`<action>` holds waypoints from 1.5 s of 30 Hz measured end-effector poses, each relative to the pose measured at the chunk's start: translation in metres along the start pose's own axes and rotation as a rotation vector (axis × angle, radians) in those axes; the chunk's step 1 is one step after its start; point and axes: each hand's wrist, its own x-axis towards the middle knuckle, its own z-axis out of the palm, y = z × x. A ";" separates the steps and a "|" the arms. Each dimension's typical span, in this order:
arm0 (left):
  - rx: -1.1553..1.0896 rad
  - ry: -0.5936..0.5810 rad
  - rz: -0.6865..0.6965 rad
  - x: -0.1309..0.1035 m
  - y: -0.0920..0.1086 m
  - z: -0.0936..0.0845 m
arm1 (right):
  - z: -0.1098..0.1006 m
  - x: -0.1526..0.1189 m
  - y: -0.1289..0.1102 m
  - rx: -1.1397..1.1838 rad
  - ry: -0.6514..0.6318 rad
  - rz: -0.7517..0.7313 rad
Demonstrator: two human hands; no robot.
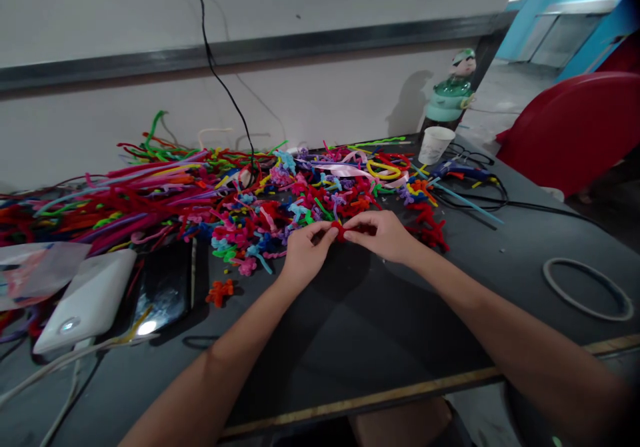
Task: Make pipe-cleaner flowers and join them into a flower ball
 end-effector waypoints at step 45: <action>-0.409 0.019 -0.153 -0.004 0.012 0.003 | 0.033 0.001 0.008 0.686 0.163 -0.056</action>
